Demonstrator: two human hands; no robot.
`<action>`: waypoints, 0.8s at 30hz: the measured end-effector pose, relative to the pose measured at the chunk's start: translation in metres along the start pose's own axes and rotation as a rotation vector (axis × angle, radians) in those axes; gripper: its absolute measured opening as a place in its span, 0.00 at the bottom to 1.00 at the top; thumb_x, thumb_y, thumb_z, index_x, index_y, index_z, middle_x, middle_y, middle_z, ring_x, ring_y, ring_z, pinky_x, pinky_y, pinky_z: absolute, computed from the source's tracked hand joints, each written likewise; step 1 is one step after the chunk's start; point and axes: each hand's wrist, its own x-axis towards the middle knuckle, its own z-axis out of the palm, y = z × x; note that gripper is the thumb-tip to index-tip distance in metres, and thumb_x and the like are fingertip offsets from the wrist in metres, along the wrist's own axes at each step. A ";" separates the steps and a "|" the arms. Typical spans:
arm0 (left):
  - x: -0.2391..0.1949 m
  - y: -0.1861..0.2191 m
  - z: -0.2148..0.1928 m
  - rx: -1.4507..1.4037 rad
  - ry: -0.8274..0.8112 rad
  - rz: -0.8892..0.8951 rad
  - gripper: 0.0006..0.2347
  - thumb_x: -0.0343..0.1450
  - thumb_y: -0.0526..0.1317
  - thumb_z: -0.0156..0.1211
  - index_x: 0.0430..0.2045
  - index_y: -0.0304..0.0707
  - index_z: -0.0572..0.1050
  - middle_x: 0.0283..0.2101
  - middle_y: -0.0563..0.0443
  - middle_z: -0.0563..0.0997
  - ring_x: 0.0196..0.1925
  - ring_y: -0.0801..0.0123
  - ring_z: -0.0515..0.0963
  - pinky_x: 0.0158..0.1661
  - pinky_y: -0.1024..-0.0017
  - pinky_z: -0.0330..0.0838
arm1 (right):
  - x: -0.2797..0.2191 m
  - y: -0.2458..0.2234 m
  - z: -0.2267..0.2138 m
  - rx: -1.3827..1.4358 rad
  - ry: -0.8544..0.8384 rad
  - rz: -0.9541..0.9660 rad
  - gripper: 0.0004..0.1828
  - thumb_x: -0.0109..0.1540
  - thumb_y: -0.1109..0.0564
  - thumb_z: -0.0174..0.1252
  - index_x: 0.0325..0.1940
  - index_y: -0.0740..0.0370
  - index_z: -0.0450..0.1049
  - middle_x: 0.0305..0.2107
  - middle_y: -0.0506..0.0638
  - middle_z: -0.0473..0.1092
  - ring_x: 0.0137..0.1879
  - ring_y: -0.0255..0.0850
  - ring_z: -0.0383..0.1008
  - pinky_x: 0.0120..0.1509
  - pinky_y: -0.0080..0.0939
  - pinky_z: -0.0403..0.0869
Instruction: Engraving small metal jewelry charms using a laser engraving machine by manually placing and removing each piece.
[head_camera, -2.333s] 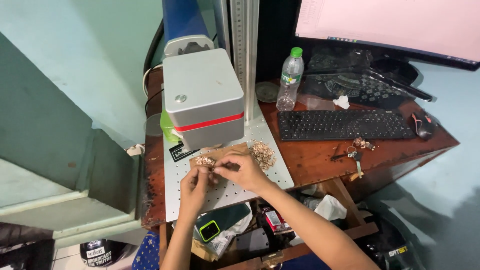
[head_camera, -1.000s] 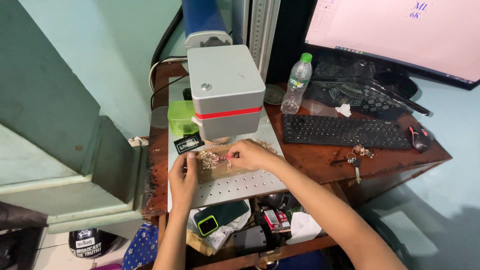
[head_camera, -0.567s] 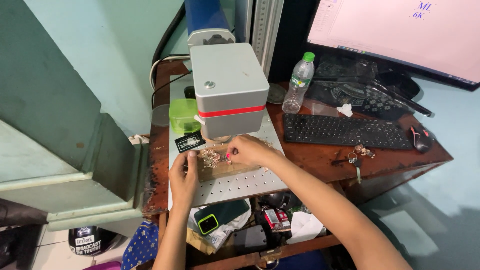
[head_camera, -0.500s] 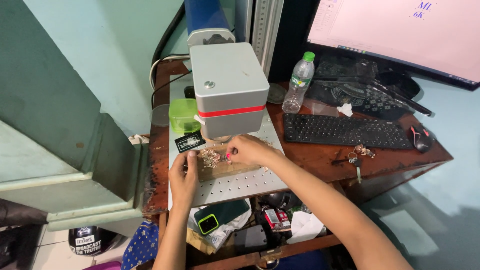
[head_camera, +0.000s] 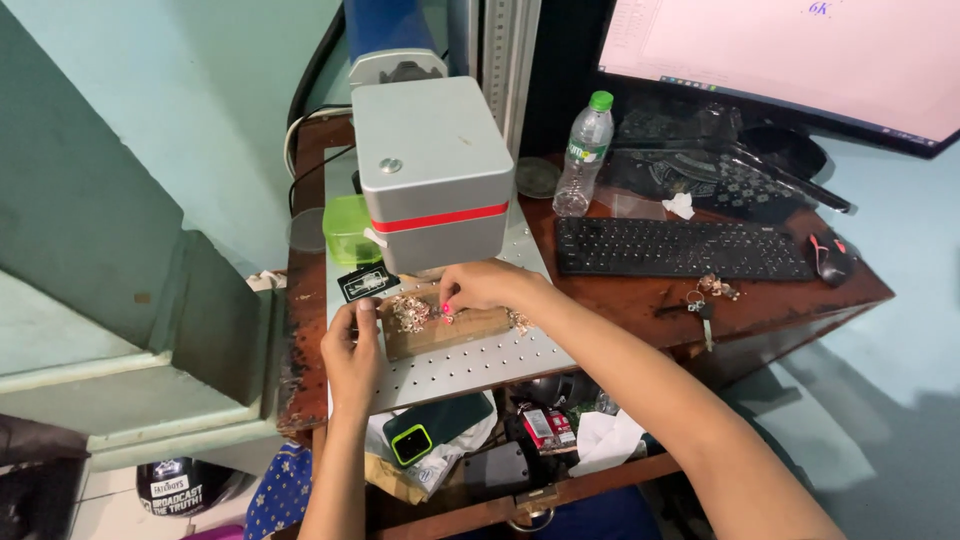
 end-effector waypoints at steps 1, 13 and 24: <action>0.000 0.000 -0.002 0.000 -0.005 0.004 0.10 0.80 0.42 0.54 0.40 0.42 0.83 0.32 0.44 0.84 0.31 0.59 0.80 0.32 0.65 0.76 | -0.007 -0.001 -0.004 0.003 0.005 0.003 0.11 0.59 0.43 0.62 0.44 0.38 0.83 0.47 0.43 0.79 0.59 0.46 0.77 0.63 0.48 0.74; -0.025 0.004 -0.035 0.502 -0.487 0.046 0.39 0.65 0.63 0.57 0.69 0.41 0.61 0.71 0.42 0.65 0.75 0.50 0.58 0.72 0.43 0.39 | -0.069 0.069 0.074 0.312 0.573 -0.131 0.40 0.57 0.40 0.66 0.71 0.51 0.65 0.69 0.52 0.62 0.75 0.50 0.57 0.77 0.62 0.53; -0.029 -0.014 -0.028 0.712 -0.473 0.053 0.34 0.70 0.60 0.54 0.71 0.46 0.59 0.69 0.34 0.66 0.77 0.57 0.55 0.73 0.51 0.35 | -0.077 0.062 0.086 0.329 0.334 0.166 0.39 0.63 0.38 0.56 0.77 0.39 0.53 0.78 0.47 0.36 0.77 0.69 0.09 0.73 0.81 0.35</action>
